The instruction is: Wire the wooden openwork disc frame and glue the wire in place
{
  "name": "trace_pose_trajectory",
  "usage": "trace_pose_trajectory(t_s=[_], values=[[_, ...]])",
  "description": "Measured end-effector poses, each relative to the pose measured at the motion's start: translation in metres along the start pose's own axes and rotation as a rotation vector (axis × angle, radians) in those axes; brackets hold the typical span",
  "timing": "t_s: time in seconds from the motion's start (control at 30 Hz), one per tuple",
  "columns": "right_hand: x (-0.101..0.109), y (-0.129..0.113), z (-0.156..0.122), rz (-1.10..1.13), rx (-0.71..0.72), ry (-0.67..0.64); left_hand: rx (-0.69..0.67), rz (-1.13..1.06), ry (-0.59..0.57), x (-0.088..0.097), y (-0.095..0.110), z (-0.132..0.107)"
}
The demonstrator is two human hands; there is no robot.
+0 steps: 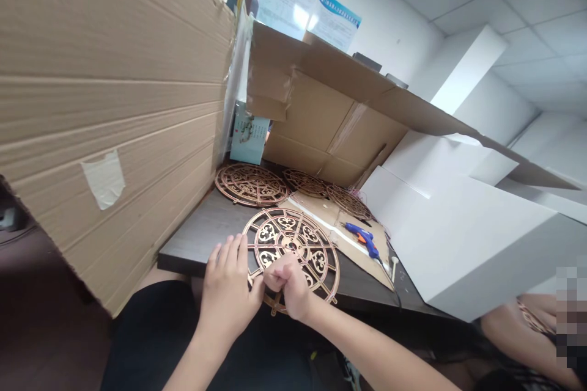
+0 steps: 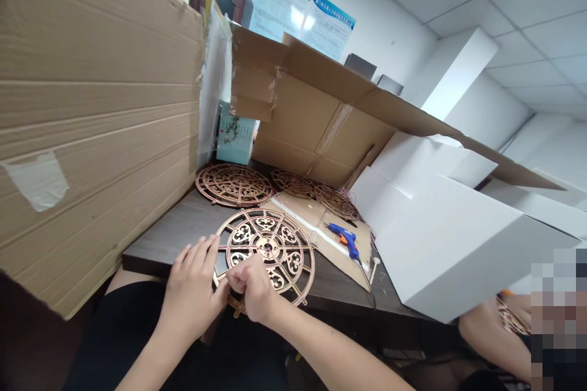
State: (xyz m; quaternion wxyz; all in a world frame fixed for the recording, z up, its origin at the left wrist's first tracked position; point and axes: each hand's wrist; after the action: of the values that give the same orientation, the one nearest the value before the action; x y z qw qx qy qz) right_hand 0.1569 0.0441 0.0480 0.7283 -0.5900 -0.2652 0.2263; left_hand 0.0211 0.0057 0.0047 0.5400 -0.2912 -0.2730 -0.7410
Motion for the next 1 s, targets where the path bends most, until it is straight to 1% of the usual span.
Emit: trace_pose_trajectory(t_s=[0.3,0.43,0.53,0.7,0.77,0.9,1.0], values=[[-0.001,-0.005,-0.009,-0.256,0.037,-0.012,0.009,0.003,-0.034,0.006,0.005,0.004],[0.001,-0.009,-0.010,-0.292,0.030,-0.039,-0.004,0.029,-0.048,0.008,0.004,0.005],[0.002,-0.012,-0.010,-0.266,0.018,-0.070,-0.017,0.039,-0.056,0.008,0.003,0.005],[0.006,-0.012,-0.006,-0.095,-0.047,-0.049,-0.033,0.064,-0.047,0.005,0.002,0.007],[0.010,-0.012,0.001,0.026,-0.091,-0.044,-0.035,0.075,-0.018,0.002,0.000,0.007],[0.020,-0.009,0.013,0.318,-0.181,-0.088,-0.068,0.094,0.048,-0.004,-0.003,0.007],[0.026,-0.006,0.015,0.499,-0.207,-0.090,-0.094,0.107,0.061,-0.006,-0.004,0.005]])
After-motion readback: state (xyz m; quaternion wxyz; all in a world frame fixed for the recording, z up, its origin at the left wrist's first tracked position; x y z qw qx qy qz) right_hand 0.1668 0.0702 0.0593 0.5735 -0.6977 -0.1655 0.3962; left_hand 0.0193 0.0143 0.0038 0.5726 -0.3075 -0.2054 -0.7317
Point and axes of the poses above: each hand's wrist, its own z-axis towards the middle knuckle, its own x-axis out of the back of the hand, y = z × x, and after that the axes turned 12 degrees about -x, right-handed
